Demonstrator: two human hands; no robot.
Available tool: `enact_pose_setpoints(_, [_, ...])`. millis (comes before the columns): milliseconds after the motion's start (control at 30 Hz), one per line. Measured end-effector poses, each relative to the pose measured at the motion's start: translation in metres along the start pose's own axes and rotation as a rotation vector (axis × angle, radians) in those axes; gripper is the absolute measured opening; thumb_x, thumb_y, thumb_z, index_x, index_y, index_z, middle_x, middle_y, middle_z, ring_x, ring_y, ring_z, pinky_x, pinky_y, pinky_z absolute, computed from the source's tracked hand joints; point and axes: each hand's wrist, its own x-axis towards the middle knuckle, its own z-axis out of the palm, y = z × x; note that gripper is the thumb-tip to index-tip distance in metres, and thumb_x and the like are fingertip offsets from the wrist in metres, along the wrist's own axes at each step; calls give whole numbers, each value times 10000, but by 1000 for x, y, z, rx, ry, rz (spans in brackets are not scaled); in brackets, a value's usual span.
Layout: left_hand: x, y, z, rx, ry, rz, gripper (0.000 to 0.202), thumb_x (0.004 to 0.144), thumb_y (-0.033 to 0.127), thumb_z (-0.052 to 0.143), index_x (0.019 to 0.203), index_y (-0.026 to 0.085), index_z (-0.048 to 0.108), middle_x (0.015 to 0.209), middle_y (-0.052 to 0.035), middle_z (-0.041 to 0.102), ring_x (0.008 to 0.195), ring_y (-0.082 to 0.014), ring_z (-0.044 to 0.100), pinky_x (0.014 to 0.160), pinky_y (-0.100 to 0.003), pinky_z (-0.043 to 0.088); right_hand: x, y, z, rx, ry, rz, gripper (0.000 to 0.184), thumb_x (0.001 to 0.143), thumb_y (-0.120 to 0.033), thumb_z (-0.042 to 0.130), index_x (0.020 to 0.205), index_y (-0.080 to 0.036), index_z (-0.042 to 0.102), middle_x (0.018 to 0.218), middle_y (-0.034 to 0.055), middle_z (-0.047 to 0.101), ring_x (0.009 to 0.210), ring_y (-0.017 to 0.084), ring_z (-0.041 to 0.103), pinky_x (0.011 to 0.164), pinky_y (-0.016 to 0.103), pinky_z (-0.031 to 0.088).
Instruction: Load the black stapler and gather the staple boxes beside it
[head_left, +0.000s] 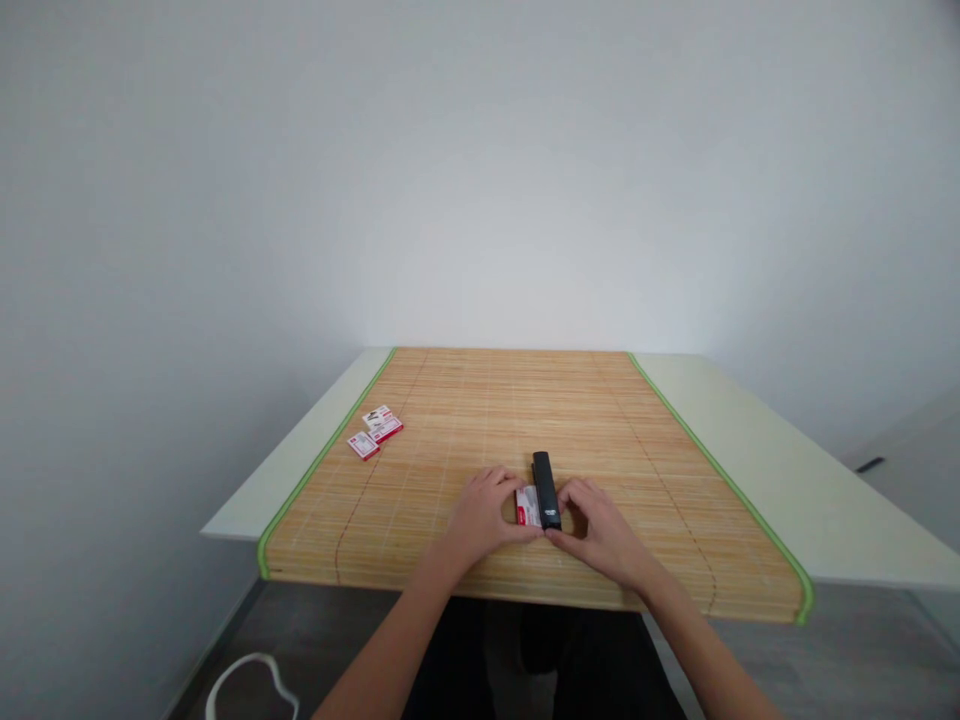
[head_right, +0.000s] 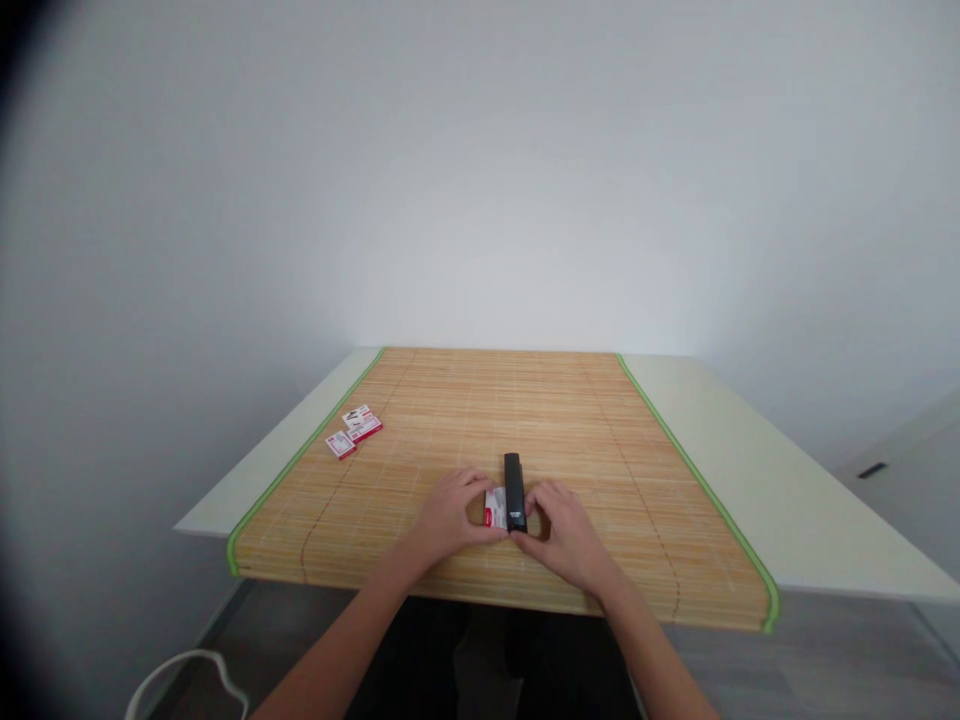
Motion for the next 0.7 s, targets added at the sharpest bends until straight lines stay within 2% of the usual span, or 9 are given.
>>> enact_pose_setpoints(200, [-5,10,1,11,17,-26,548,698,540,850,1138,274,659,1149,-71,610,1095,-310,557,969,-441,437,0,3,-5,30,-30,-15,250,789,-293,795,902,-264,573,986,21,657,979,263,582,870,398,464])
enact_pose_setpoints(333, [-7,11,3,9,31,-20,537,701,519,844,1148,294,651,1159,-69,597,1106,-315,548,981,-450,426,-1,4,-3,47,-4,2,288,780,-293,794,971,-271,579,1067,36,663,1029,274,580,904,419,466])
enact_pose_setpoints(600, [-7,10,3,16,4,-39,618,680,536,863,1198,291,633,1183,-75,592,1117,-317,546,990,-458,427,-1,5,-2,62,-14,-2,316,768,-288,803,983,-272,572,1063,35,658,1020,273,589,913,426,475])
enact_pose_setpoints(700, [-12,11,1,-37,-3,-61,795,659,603,866,1324,293,561,1287,-95,570,1196,-338,527,1027,-484,424,-4,7,-1,84,20,45,382,750,-303,813,1031,-271,556,1083,48,639,1020,276,589,890,423,499])
